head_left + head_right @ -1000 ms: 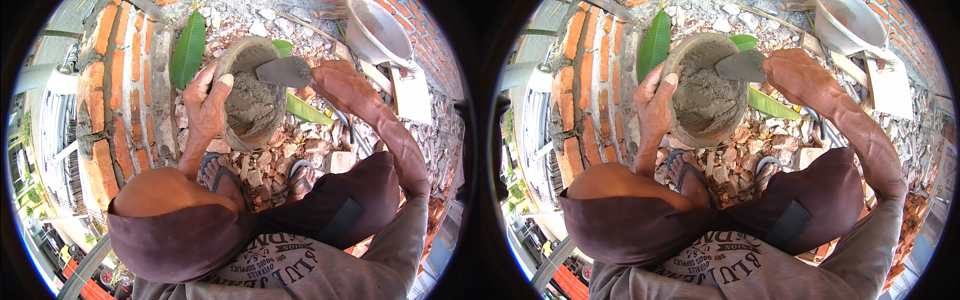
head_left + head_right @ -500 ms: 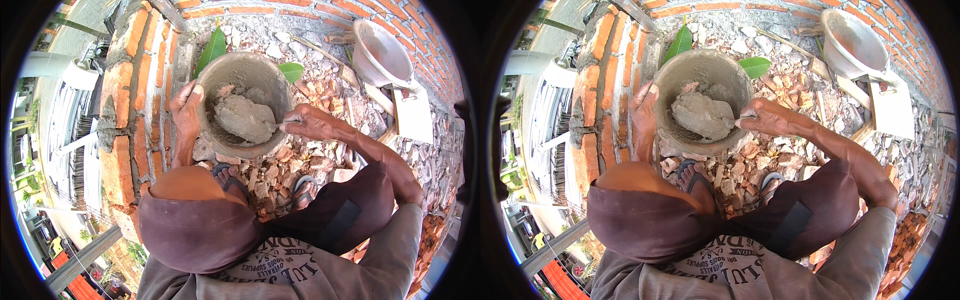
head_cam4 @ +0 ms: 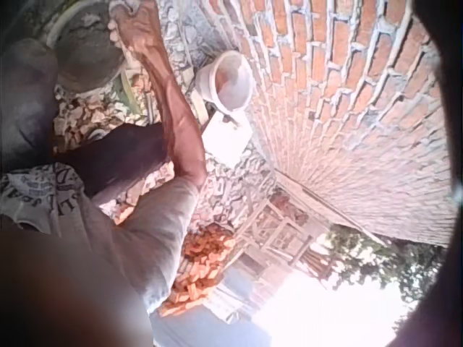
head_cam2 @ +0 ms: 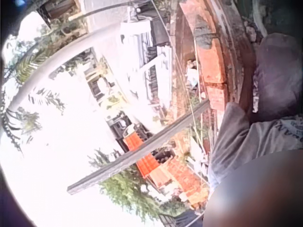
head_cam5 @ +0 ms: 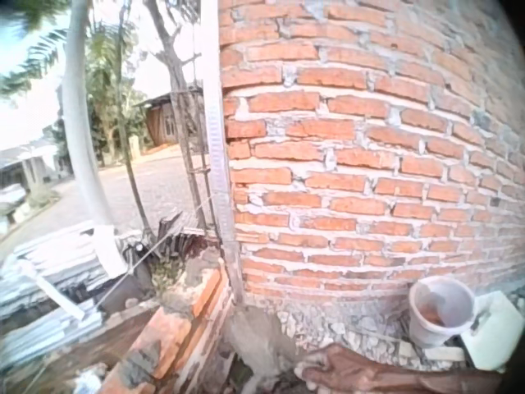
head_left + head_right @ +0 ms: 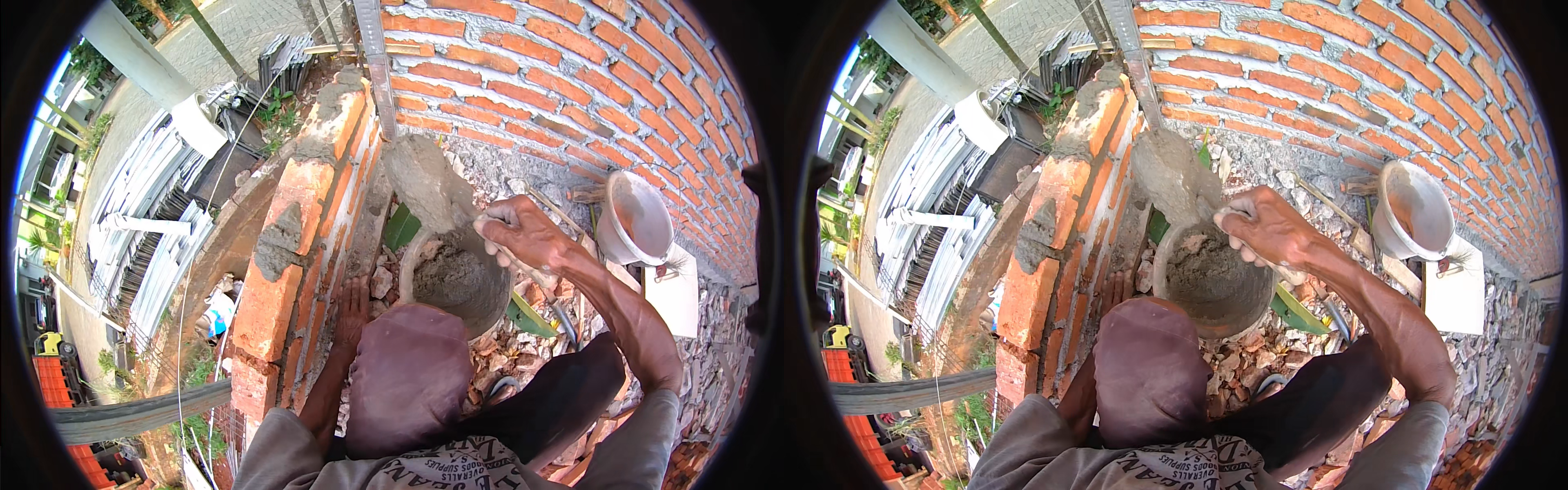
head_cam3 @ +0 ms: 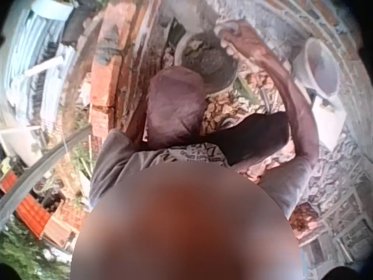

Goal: The person places red bricks onto a partially built wall, aligns them, and uses a trowel to apply and spread mortar between the bricks. The person also breaks a brick with a hammer and continues laying bricks along the wall line.

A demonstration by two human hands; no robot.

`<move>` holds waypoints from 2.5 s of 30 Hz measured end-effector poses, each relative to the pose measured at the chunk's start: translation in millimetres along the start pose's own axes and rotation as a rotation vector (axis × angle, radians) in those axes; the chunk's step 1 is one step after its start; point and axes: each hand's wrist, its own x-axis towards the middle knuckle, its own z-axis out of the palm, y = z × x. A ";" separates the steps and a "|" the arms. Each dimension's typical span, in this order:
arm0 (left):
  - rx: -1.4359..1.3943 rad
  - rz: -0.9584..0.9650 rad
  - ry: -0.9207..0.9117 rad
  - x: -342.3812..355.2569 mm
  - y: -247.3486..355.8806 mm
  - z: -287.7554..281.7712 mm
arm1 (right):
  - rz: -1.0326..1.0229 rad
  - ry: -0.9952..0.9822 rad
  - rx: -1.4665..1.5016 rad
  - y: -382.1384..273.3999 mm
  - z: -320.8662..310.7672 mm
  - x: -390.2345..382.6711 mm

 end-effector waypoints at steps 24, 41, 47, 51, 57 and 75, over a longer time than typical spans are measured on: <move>-0.080 -0.045 0.007 -1.7 4.4 13.9 | -0.325 -0.480 1.508 -71.7 92.7 166.9; -0.160 -0.064 0.043 1.1 6.6 -23.7 | -0.744 0.597 -1.243 -137.6 -40.5 160.9; -0.237 -0.075 0.022 -1.2 5.9 -27.8 | -0.936 0.552 -1.309 -157.3 -38.1 179.6; -0.155 -0.057 0.045 -1.2 4.2 -22.1 | -0.889 0.539 -1.270 -156.3 -37.4 164.2; -0.112 -0.044 0.055 -2.9 5.6 -9.1 | -0.803 0.489 -1.206 -148.9 -27.2 143.8; -0.209 -0.080 0.013 0.8 7.9 -27.7 | -0.739 0.459 -1.407 -151.2 -2.1 128.8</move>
